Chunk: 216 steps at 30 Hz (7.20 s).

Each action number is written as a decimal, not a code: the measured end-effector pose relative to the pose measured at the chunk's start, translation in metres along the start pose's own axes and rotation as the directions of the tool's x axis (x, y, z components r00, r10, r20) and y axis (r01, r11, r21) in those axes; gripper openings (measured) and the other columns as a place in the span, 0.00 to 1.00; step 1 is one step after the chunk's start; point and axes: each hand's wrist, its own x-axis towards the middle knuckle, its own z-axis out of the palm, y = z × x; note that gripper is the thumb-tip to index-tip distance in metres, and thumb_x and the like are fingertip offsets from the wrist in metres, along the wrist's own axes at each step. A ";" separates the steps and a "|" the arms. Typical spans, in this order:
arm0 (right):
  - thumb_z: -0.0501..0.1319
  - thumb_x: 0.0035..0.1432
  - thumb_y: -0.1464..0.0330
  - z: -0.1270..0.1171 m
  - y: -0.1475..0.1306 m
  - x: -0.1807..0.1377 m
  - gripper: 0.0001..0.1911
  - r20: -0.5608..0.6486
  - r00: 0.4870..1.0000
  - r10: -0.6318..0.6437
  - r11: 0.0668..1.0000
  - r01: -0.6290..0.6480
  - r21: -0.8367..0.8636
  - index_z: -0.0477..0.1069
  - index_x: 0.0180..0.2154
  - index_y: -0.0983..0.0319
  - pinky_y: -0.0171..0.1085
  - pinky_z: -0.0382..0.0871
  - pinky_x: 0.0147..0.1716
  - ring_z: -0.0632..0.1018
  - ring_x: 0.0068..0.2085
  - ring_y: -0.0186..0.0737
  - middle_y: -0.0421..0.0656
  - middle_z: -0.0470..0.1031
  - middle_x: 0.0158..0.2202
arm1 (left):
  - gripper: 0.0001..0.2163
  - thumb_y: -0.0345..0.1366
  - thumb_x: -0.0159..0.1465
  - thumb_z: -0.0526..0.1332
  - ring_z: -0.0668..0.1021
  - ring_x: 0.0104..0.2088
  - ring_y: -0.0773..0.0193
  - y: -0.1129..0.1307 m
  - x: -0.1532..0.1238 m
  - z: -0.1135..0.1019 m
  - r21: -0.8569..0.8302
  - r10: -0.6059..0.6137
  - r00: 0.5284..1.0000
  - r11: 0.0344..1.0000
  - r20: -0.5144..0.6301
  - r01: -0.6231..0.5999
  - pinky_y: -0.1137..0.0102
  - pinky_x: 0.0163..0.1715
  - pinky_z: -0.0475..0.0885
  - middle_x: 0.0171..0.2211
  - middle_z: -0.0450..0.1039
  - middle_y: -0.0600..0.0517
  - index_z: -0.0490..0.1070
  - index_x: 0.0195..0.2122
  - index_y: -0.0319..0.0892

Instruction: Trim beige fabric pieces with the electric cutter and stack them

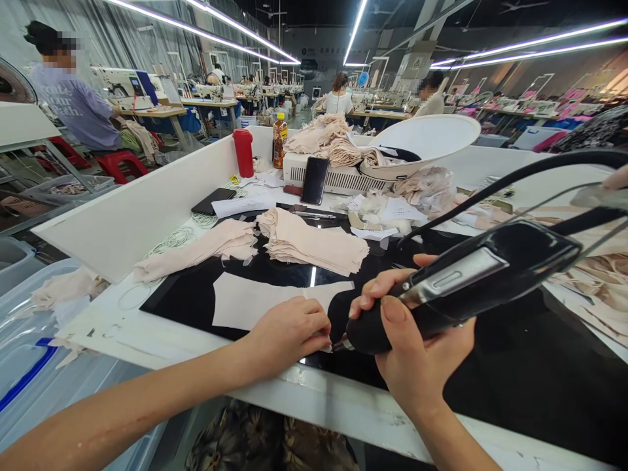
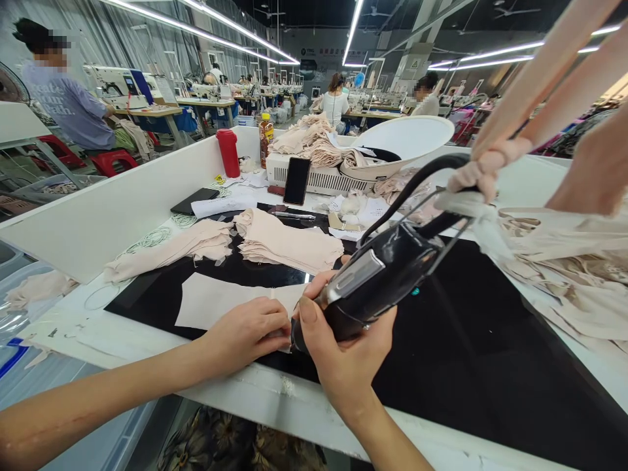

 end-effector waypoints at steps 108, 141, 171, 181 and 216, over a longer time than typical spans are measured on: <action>0.74 0.57 0.63 -0.041 0.023 0.054 0.19 -0.133 0.984 -0.123 0.954 0.080 -0.291 0.68 0.45 0.57 0.38 0.76 0.30 0.77 0.29 0.35 0.35 0.76 0.33 | 0.17 0.36 0.71 0.69 0.79 0.50 0.49 0.014 0.023 -0.001 0.329 0.262 0.963 0.905 0.069 -0.270 0.56 0.49 0.78 0.50 0.77 0.45 0.70 0.58 0.39; 0.72 0.57 0.67 -0.034 0.024 0.054 0.16 -0.096 0.991 -0.093 0.967 0.067 -0.244 0.67 0.42 0.55 0.39 0.77 0.27 0.77 0.26 0.36 0.35 0.76 0.31 | 0.18 0.39 0.73 0.66 0.77 0.49 0.52 0.005 0.021 -0.001 0.322 0.185 0.980 0.926 0.072 -0.199 0.58 0.50 0.76 0.52 0.74 0.45 0.70 0.61 0.39; 0.71 0.57 0.66 -0.029 0.020 0.048 0.19 -0.152 0.987 -0.058 0.970 0.020 -0.243 0.65 0.45 0.55 0.38 0.76 0.28 0.76 0.26 0.35 0.33 0.76 0.31 | 0.17 0.39 0.78 0.58 0.76 0.52 0.52 -0.002 0.020 0.000 0.294 0.212 0.976 0.930 0.054 -0.219 0.55 0.53 0.77 0.55 0.74 0.44 0.68 0.65 0.40; 0.70 0.58 0.65 -0.028 0.019 0.044 0.17 -0.142 0.989 -0.042 0.957 0.000 -0.289 0.66 0.45 0.55 0.40 0.77 0.30 0.77 0.29 0.36 0.35 0.75 0.33 | 0.18 0.37 0.76 0.62 0.77 0.52 0.51 -0.001 0.020 0.001 0.279 0.208 0.977 0.937 0.042 -0.212 0.55 0.52 0.78 0.54 0.74 0.44 0.69 0.65 0.40; 0.73 0.56 0.67 -0.020 0.022 0.043 0.18 -0.147 0.987 -0.064 0.978 0.033 -0.206 0.69 0.45 0.55 0.37 0.78 0.25 0.78 0.25 0.35 0.34 0.77 0.31 | 0.10 0.31 0.76 0.60 0.80 0.50 0.56 0.009 0.010 0.000 0.351 0.243 0.970 0.910 -0.018 -0.221 0.60 0.51 0.78 0.51 0.77 0.46 0.70 0.56 0.40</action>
